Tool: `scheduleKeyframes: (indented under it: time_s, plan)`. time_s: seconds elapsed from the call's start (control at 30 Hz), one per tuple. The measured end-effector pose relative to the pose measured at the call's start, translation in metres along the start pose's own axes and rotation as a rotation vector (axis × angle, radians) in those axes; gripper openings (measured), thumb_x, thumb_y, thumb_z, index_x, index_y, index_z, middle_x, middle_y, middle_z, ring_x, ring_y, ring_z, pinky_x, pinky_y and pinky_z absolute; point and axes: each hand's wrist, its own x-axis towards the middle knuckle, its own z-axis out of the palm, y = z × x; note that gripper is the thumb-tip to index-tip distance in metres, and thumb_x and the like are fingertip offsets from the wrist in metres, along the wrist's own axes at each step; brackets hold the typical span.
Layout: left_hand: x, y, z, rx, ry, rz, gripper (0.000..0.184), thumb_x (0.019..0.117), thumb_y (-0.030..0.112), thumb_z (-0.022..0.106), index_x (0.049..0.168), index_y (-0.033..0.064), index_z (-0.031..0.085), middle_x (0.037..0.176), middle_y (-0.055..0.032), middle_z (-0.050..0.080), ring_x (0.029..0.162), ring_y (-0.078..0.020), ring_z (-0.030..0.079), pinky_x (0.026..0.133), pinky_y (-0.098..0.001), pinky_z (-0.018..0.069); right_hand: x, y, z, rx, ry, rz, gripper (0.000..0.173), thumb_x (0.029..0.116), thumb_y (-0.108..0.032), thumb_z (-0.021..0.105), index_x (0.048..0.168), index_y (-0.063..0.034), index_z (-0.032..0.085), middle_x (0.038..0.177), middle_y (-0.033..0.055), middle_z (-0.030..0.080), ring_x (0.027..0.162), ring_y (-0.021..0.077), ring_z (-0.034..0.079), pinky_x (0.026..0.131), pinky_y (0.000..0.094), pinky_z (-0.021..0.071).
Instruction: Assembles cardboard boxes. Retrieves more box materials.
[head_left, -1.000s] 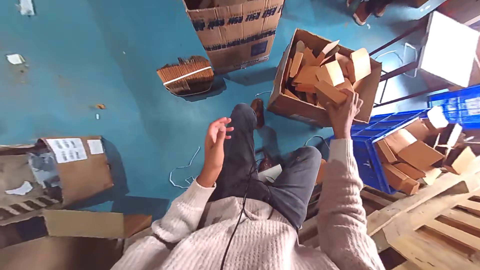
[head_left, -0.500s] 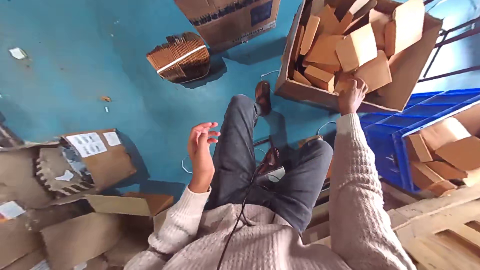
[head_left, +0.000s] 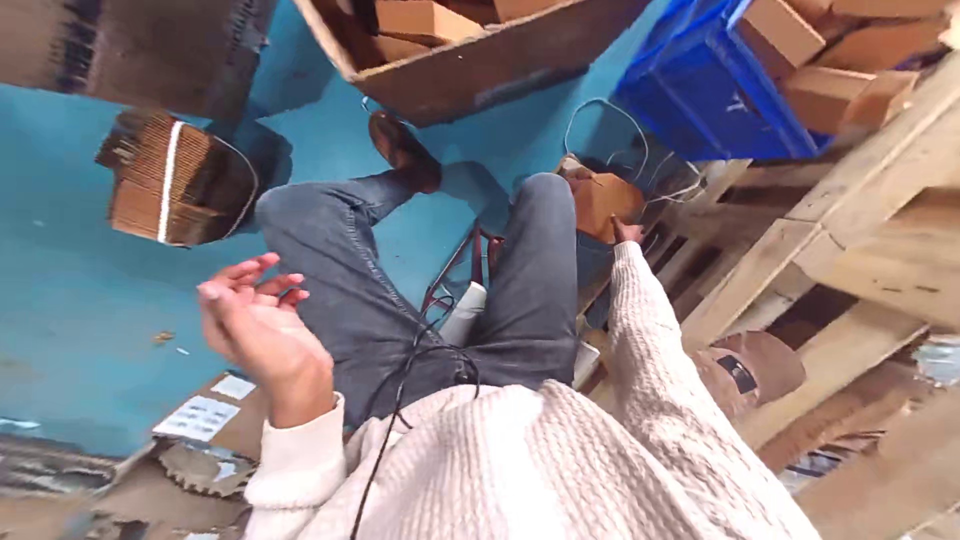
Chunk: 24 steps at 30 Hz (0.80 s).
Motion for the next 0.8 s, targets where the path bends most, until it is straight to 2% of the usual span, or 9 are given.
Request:
scheduleKeyframes:
  time_s: [0.07,0.1,0.23,0.33,0.4,0.5,0.67,0.73,0.8]
  plan:
    - [-0.003,0.008,0.012,0.04,-0.007,-0.009,0.04,0.1097,0.023,0.016,0.119,0.0062,0.051,0.112,0.0015,0.067,0.087,-0.01,0.068,0.076,-0.0266,0.0568,0.041,0.053,0.042,0.169,-0.252,0.256,0.104,0.0868,-0.057,0.075,0.151,0.0137,0.031,0.149,0.0393,0.039,0.14,0.0469,0.042,0.118,0.0495,0.0344]
    - [-0.004,0.013,0.018,0.057,-0.003,-0.012,0.04,0.1098,0.023,0.016,0.119,0.0061,0.051,0.112,0.0013,0.067,0.087,-0.01,0.068,0.076,-0.0266,0.0567,0.052,0.062,0.052,0.211,-0.317,0.343,0.107,0.0852,-0.058,0.076,0.153,0.0098,0.029,0.153,0.0352,0.038,0.143,0.0432,0.04,0.118,0.0495,0.0339]
    - [-0.01,0.025,0.039,0.094,0.0,0.009,0.041,0.1099,0.022,0.015,0.118,0.0044,0.051,0.111,-0.0003,0.067,0.086,-0.0113,0.068,0.076,-0.0278,0.0567,0.041,0.052,0.057,0.252,-0.22,0.347,0.085,0.0876,-0.057,0.073,0.146,0.0014,0.05,0.151,0.029,0.044,0.139,0.042,0.045,0.112,0.0539,0.039]
    - [-0.017,0.031,0.054,0.107,-0.021,0.031,0.039,0.1097,0.02,0.016,0.118,0.0051,0.051,0.112,-0.0005,0.067,0.087,-0.0114,0.068,0.076,-0.0277,0.0567,0.027,0.033,0.053,0.18,-0.114,0.279,0.089,0.0816,-0.063,0.074,0.147,-0.0073,0.052,0.157,0.0227,0.038,0.144,0.042,0.037,0.113,0.0581,0.0345]
    - [-0.022,0.033,0.06,0.109,-0.04,0.054,0.037,0.1095,0.021,0.018,0.117,0.0061,0.051,0.112,0.0003,0.067,0.086,-0.0109,0.068,0.075,-0.0274,0.0571,0.023,0.024,0.057,0.189,-0.12,0.291,0.095,0.0786,-0.063,0.077,0.149,-0.0056,0.049,0.156,0.0243,0.039,0.143,0.0429,0.039,0.112,0.0582,0.0363]
    - [-0.03,0.036,0.064,0.115,-0.049,0.067,0.036,0.1095,0.021,0.02,0.118,0.0066,0.052,0.112,0.0008,0.068,0.086,-0.0103,0.068,0.075,-0.0273,0.057,0.024,0.011,0.055,0.229,-0.146,0.385,0.09,0.0775,-0.058,0.082,0.142,-0.0021,0.053,0.152,0.0265,0.042,0.139,0.0429,0.042,0.106,0.0537,0.044]
    - [-0.039,0.042,0.063,0.093,-0.032,0.092,0.034,0.1093,0.019,0.021,0.116,0.0081,0.052,0.111,0.0016,0.068,0.085,-0.0094,0.068,0.074,-0.0263,0.0568,0.029,-0.007,0.039,0.22,-0.252,0.435,0.095,0.0774,-0.055,0.083,0.144,0.0026,0.047,0.151,0.0299,0.04,0.141,0.0447,0.038,0.109,0.0576,0.038]
    - [-0.045,0.045,0.06,0.066,-0.033,0.117,0.033,0.1091,0.018,0.022,0.114,0.0092,0.053,0.111,0.0023,0.068,0.085,-0.0091,0.068,0.074,-0.026,0.057,0.027,-0.006,0.028,0.271,-0.282,0.385,0.075,0.0837,-0.048,0.08,0.137,-0.0011,0.058,0.144,0.0277,0.05,0.135,0.0427,0.045,0.105,0.0597,0.0385]
    - [-0.05,0.047,0.055,0.037,-0.037,0.152,0.03,0.1089,0.019,0.025,0.114,0.0105,0.053,0.112,0.0029,0.068,0.086,-0.0089,0.068,0.074,-0.0259,0.0573,0.025,0.001,0.017,0.35,-0.289,0.303,0.053,0.0896,-0.04,0.077,0.126,-0.003,0.068,0.129,0.0242,0.064,0.123,0.0388,0.058,0.1,0.0579,0.0435]
